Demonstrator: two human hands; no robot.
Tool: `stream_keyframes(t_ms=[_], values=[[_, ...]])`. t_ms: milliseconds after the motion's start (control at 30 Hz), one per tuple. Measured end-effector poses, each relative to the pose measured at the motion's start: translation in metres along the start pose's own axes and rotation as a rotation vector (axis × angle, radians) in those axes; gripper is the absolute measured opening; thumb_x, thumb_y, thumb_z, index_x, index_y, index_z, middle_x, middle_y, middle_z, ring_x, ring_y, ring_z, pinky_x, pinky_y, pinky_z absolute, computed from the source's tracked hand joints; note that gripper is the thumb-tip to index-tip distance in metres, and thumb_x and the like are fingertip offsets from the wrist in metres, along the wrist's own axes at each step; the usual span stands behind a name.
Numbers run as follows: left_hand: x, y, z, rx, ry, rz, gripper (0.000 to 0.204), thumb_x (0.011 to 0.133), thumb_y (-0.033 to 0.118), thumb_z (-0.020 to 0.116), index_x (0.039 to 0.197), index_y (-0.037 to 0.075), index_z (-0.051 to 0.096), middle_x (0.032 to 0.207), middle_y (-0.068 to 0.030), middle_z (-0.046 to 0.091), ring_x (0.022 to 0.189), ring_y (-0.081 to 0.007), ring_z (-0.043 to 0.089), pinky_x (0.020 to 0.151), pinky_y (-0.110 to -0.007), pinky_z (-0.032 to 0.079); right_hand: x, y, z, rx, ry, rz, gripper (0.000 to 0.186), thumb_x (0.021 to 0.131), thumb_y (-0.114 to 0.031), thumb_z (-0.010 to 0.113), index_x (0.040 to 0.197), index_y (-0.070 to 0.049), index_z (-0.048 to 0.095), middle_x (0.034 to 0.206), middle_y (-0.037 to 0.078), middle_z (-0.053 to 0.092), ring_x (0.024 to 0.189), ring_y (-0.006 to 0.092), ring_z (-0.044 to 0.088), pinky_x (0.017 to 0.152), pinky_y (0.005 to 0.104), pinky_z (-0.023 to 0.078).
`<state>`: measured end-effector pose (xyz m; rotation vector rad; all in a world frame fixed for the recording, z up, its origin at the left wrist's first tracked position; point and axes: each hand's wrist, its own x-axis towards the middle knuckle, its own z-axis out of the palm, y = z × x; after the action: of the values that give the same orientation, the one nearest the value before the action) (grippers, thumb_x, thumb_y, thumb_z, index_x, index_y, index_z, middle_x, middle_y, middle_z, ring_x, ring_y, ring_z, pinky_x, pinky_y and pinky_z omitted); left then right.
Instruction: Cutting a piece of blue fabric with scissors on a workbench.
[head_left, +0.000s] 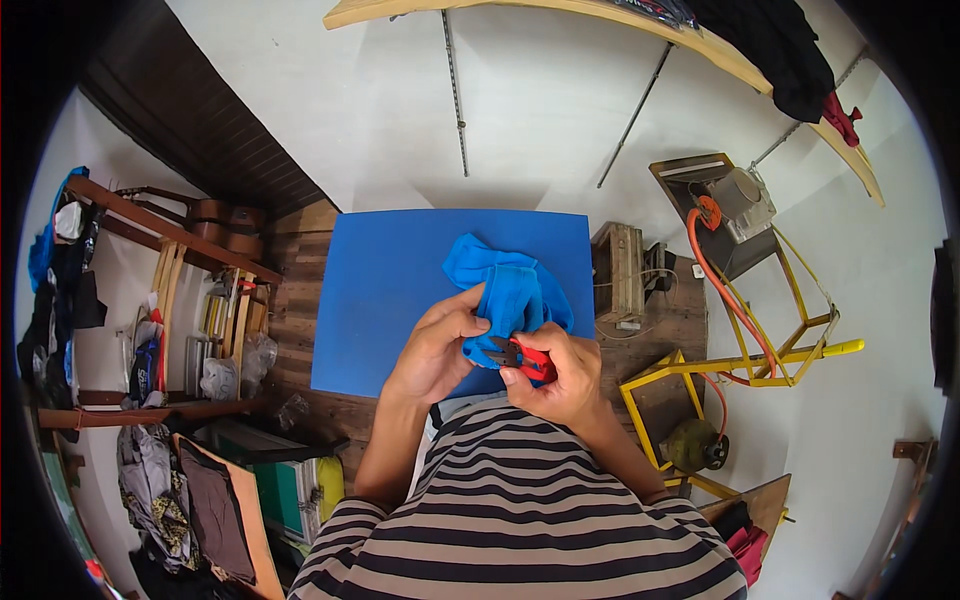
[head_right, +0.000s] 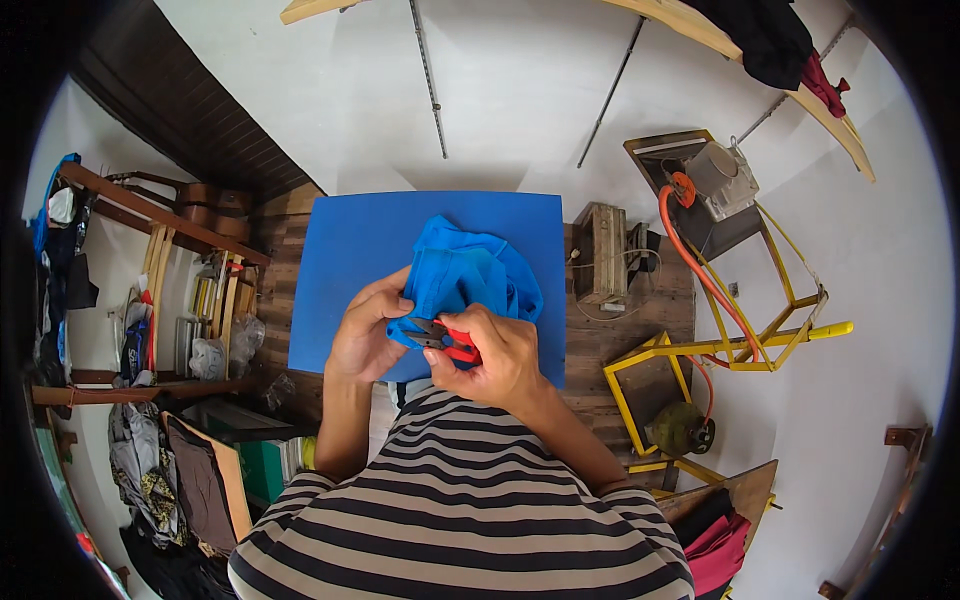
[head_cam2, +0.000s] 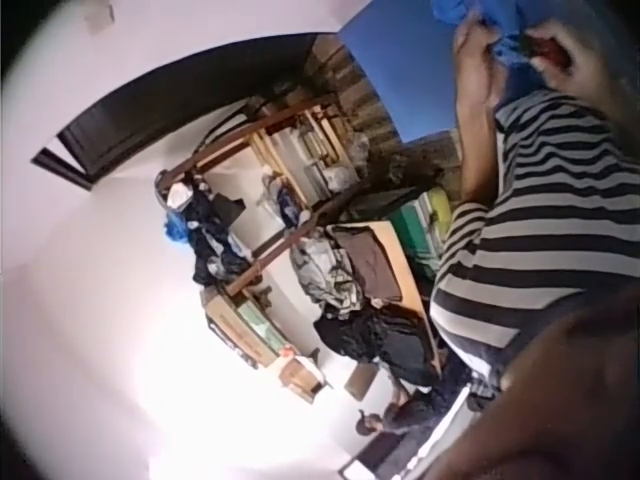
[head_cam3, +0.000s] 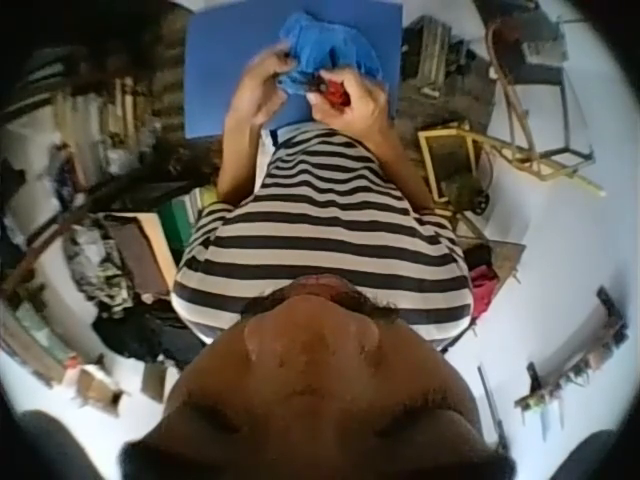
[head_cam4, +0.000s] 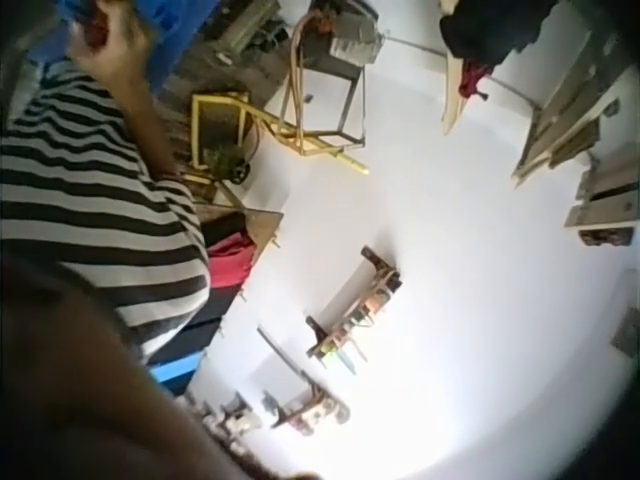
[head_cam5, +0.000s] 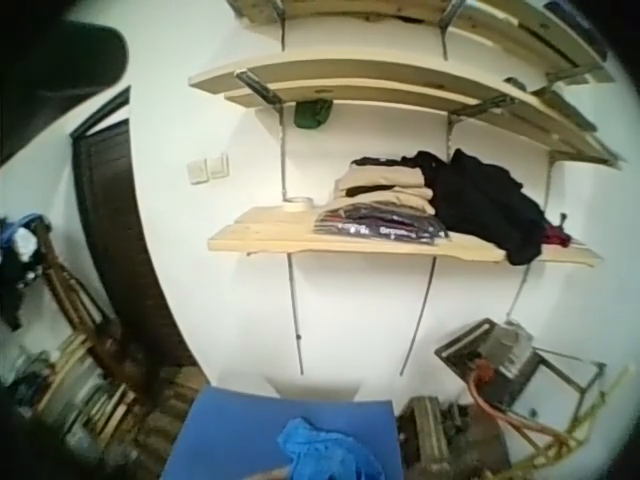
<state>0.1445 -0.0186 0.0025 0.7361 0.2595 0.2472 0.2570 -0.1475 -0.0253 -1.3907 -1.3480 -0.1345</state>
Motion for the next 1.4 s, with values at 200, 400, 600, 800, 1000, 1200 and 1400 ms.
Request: stream_keyframes(t_ms=[200, 400, 600, 800, 1000, 1200, 1400], values=[[-0.002, 0.000, 0.001, -0.004, -0.005, 0.007, 0.045, 0.086, 0.008, 0.048, 0.129, -0.006, 0.046, 0.107, -0.0111, 0.060, 0.096, -0.0163, 0.059, 0.085, -0.030, 0.049, -0.002, -0.002, 0.001, 0.000, 0.004, -0.002, 0.029, 0.072, -0.015, 0.075, 0.091, 0.000, 0.059, 0.069, 0.010, 0.061, 0.049, 0.0183, 0.058, 0.044, 0.0267, 0.044], [-0.005, -0.002, 0.001, -0.020, -0.020, 0.018, 0.045, 0.087, 0.008, 0.047, 0.129, -0.007, 0.046, 0.106, -0.0105, 0.060, 0.095, -0.0157, 0.060, 0.084, -0.029, 0.050, -0.004, -0.003, 0.003, -0.032, 0.011, -0.030, 0.027, 0.073, -0.013, 0.075, 0.090, 0.000, 0.059, 0.067, 0.009, 0.060, 0.048, 0.0178, 0.057, 0.043, 0.0264, 0.044], [-0.008, -0.002, 0.004, -0.035, -0.016, 0.022, 0.046, 0.087, 0.008, 0.048, 0.130, -0.007, 0.044, 0.107, -0.0107, 0.060, 0.095, -0.0156, 0.060, 0.084, -0.029, 0.050, -0.006, -0.008, 0.000, -0.009, 0.051, -0.006, 0.028, 0.072, -0.014, 0.075, 0.090, 0.000, 0.059, 0.066, 0.009, 0.060, 0.048, 0.0174, 0.058, 0.043, 0.0262, 0.044], [-0.007, -0.002, 0.005, -0.036, -0.057, 0.018, 0.044, 0.088, 0.008, 0.049, 0.130, -0.006, 0.044, 0.106, -0.0091, 0.060, 0.094, -0.0138, 0.060, 0.081, -0.027, 0.050, -0.005, -0.010, -0.004, -0.018, 0.025, -0.011, 0.030, 0.071, -0.013, 0.077, 0.092, -0.001, 0.059, 0.067, 0.009, 0.061, 0.049, 0.0166, 0.058, 0.044, 0.0258, 0.044], [-0.001, -0.006, 0.012, -0.008, 0.005, 0.040, 0.029, 0.091, 0.006, 0.053, 0.119, -0.001, 0.051, 0.099, -0.0046, 0.060, 0.090, -0.0102, 0.059, 0.078, -0.024, 0.049, 0.002, -0.022, -0.012, 0.109, 0.028, 0.248, 0.027, 0.076, -0.014, 0.078, 0.089, 0.000, 0.059, 0.071, 0.006, 0.058, 0.058, 0.0115, 0.053, 0.054, 0.0237, 0.044], [0.015, -0.015, -0.006, 0.232, 0.074, 0.162, 0.026, 0.091, 0.010, 0.058, 0.115, 0.004, 0.049, 0.101, -0.0028, 0.057, 0.091, -0.0115, 0.057, 0.079, -0.026, 0.047, 0.017, -0.010, -0.018, -0.006, 0.055, 0.210, 0.023, 0.078, -0.010, 0.076, 0.089, 0.001, 0.061, 0.079, 0.006, 0.058, 0.060, 0.0122, 0.048, 0.054, 0.0226, 0.040], [0.039, -0.034, -0.004, 0.957, 0.346, 0.652, 0.057, 0.087, 0.015, 0.063, 0.136, 0.005, 0.033, 0.136, -0.0132, 0.037, 0.123, -0.0277, 0.041, 0.102, -0.038, 0.035, 0.020, -0.004, -0.042, 0.662, -0.034, 0.833, 0.021, 0.088, -0.020, 0.068, 0.093, -0.005, 0.055, 0.065, -0.003, 0.048, 0.051, 0.0051, 0.046, 0.045, 0.0182, 0.036]])
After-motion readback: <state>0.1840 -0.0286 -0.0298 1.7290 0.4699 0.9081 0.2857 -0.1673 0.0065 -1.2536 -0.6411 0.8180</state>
